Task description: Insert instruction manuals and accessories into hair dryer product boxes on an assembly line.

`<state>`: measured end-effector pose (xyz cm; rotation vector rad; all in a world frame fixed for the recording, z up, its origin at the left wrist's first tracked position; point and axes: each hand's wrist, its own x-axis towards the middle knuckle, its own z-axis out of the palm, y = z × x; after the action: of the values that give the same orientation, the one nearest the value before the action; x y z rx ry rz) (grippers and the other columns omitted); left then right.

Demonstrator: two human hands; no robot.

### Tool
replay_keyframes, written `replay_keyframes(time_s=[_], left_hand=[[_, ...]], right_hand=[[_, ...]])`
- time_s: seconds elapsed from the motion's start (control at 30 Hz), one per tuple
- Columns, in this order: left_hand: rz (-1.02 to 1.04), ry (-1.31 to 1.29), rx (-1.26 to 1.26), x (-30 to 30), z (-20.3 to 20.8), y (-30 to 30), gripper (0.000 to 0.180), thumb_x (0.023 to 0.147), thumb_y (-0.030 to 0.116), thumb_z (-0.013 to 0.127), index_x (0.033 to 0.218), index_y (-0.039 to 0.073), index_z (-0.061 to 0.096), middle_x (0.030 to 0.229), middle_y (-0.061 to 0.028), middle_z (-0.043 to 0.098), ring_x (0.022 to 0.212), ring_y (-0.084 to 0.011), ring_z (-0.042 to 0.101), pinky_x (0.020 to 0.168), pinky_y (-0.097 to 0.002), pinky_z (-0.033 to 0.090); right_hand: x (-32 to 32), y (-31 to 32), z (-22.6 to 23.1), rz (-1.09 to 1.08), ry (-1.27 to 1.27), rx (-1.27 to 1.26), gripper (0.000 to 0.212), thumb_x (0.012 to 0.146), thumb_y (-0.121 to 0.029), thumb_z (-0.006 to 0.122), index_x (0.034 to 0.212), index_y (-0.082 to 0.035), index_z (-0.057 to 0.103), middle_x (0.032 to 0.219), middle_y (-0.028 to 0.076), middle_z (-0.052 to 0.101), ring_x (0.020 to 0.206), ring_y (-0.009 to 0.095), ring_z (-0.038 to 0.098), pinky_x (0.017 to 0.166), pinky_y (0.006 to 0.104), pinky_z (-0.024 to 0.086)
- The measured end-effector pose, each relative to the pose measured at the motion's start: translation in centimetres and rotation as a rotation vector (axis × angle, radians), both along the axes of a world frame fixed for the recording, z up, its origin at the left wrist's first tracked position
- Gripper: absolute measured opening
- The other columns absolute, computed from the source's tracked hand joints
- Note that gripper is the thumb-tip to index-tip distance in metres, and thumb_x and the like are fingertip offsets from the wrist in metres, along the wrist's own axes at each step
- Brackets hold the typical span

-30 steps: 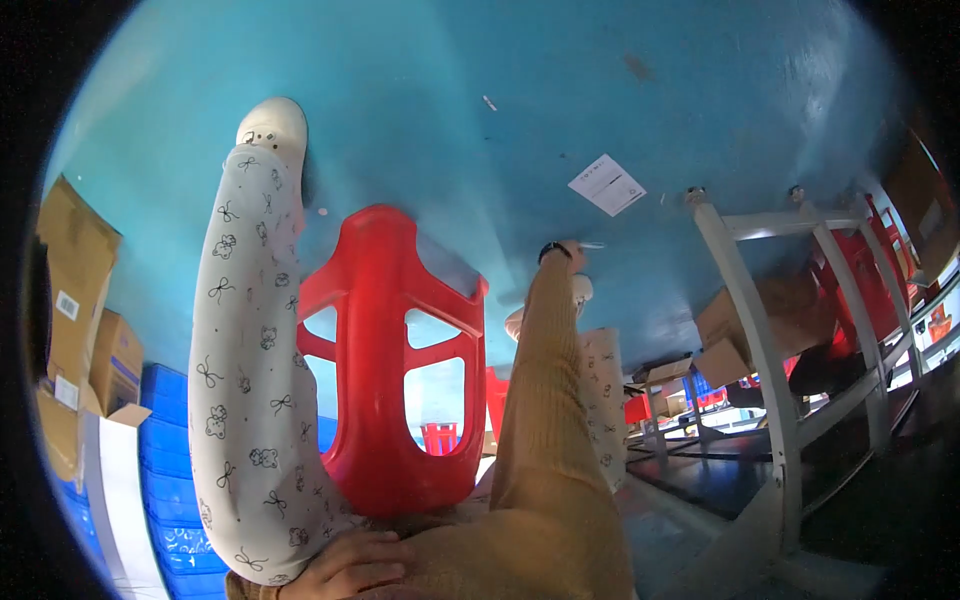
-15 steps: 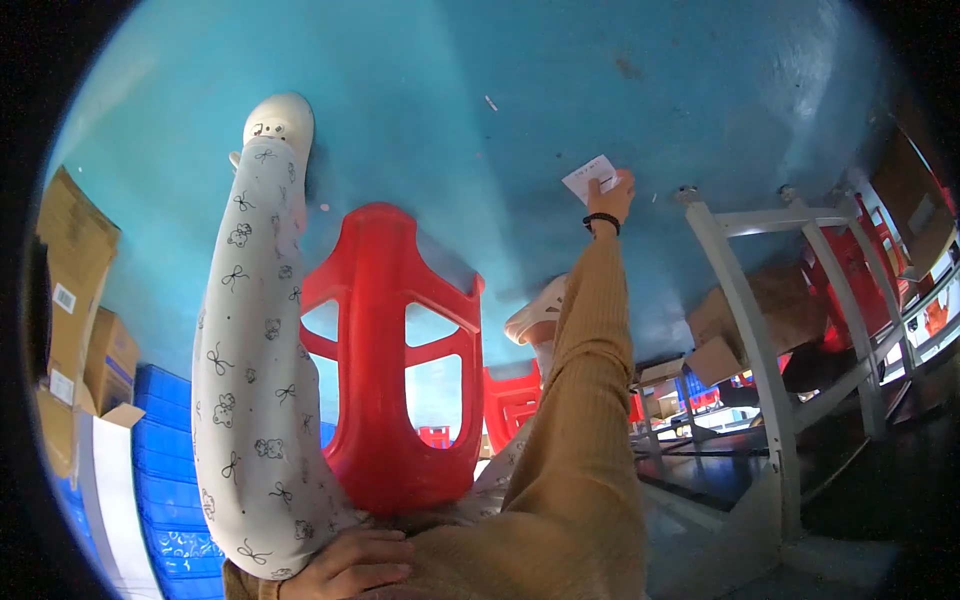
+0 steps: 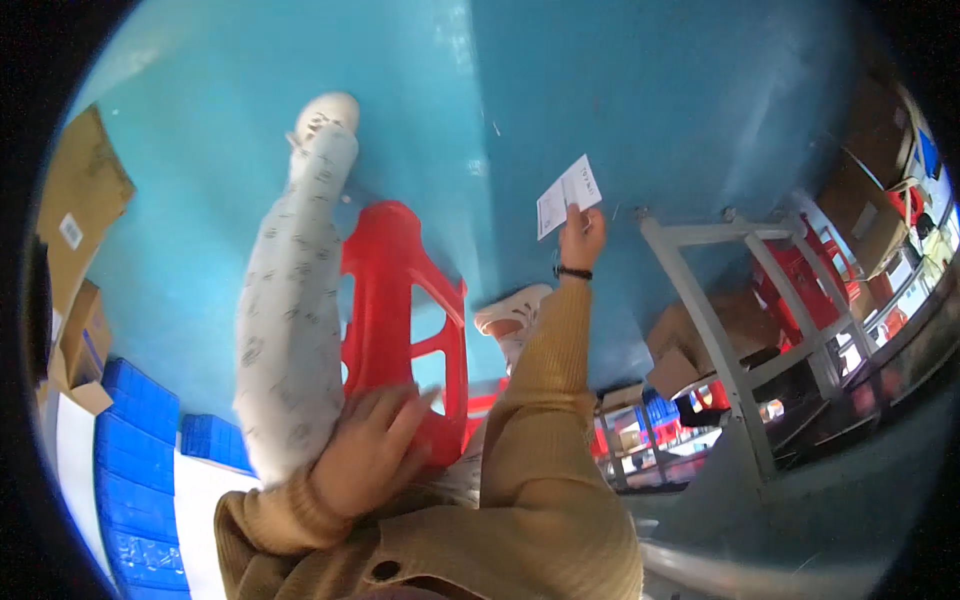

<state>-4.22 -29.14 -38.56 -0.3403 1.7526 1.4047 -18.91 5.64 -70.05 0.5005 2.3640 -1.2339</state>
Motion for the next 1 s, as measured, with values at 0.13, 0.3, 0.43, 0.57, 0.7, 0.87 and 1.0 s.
replay_keyframes(time_s=[0.13,0.3,0.43,0.57,0.7,0.87,1.0], left_hand=[[-0.659,0.155,-0.29,4.8,-1.1,8.4,0.052,0.078,0.017,0.064,0.127,0.008,0.05,0.118,-0.0154,0.055,0.116,-0.0308,0.051,0.096,-0.053,0.041],[-0.386,0.21,-0.212,4.5,3.4,5.5,0.052,0.08,0.021,0.062,0.128,0.007,0.049,0.12,-0.0158,0.054,0.118,-0.0313,0.05,0.096,-0.0516,0.042],[-0.19,0.297,0.008,4.1,7.3,4.9,0.052,0.083,0.025,0.06,0.13,0.007,0.047,0.123,-0.0161,0.053,0.119,-0.0317,0.049,0.096,-0.0502,0.042],[-0.043,0.35,0.265,3.1,10.8,5.4,0.053,0.085,0.029,0.058,0.131,0.006,0.046,0.125,-0.0165,0.052,0.12,-0.0322,0.049,0.097,-0.0488,0.043],[0.005,0.347,0.519,2.0,13.3,5.5,0.054,0.087,0.033,0.056,0.133,0.006,0.045,0.128,-0.0168,0.051,0.122,-0.0327,0.048,0.097,-0.0474,0.043],[0.025,0.189,0.767,4.2,16.1,6.6,0.056,0.091,0.038,0.054,0.135,0.005,0.043,0.131,-0.0173,0.049,0.123,-0.0333,0.047,0.098,-0.0456,0.044],[0.013,0.071,0.851,7.1,19.2,7.7,0.058,0.092,0.042,0.052,0.136,0.005,0.042,0.133,-0.0175,0.048,0.124,-0.0336,0.046,0.098,-0.0446,0.045]], right_hand=[[-0.7,-15.1,16.8,-0.14,-0.043,-0.526,0.021,0.089,-0.007,0.061,0.107,-0.001,0.054,0.066,0.001,0.051,0.042,0.008,0.041,0.038,0.0233,0.031],[0.1,-20.5,28.2,-0.249,0.033,-1.076,0.005,0.086,-0.007,0.057,0.087,-0.009,0.053,0.11,0.018,0.06,0.084,0.027,0.061,0.065,0.0337,0.056],[4.8,-22.9,38.8,0.008,0.066,-0.954,0.013,0.078,-0.002,0.064,0.083,-0.008,0.054,0.107,0.012,0.058,0.094,0.019,0.057,0.078,0.0297,0.049],[9.9,-22.1,47.9,0.125,0.165,-0.731,0.007,0.079,0.001,0.06,0.081,-0.005,0.057,0.084,0.002,0.06,0.077,0.01,0.055,0.069,0.0234,0.044],[14.2,-19.3,52.8,0.098,0.281,-0.675,0.008,0.083,0.003,0.063,0.089,-0.002,0.06,0.088,0.004,0.063,0.082,0.009,0.059,0.069,0.0241,0.047],[20.5,-14.6,57.2,-0.008,0.535,-0.684,0.012,0.082,0.002,0.066,0.093,-0.001,0.061,0.099,0.008,0.065,0.089,0.013,0.061,0.079,0.0269,0.049],[26.6,-11.6,58.9,-0.094,0.715,-0.605,0.016,0.081,0.004,0.066,0.095,-0.002,0.061,0.103,0.01,0.065,0.093,0.014,0.061,0.082,0.0278,0.049]])
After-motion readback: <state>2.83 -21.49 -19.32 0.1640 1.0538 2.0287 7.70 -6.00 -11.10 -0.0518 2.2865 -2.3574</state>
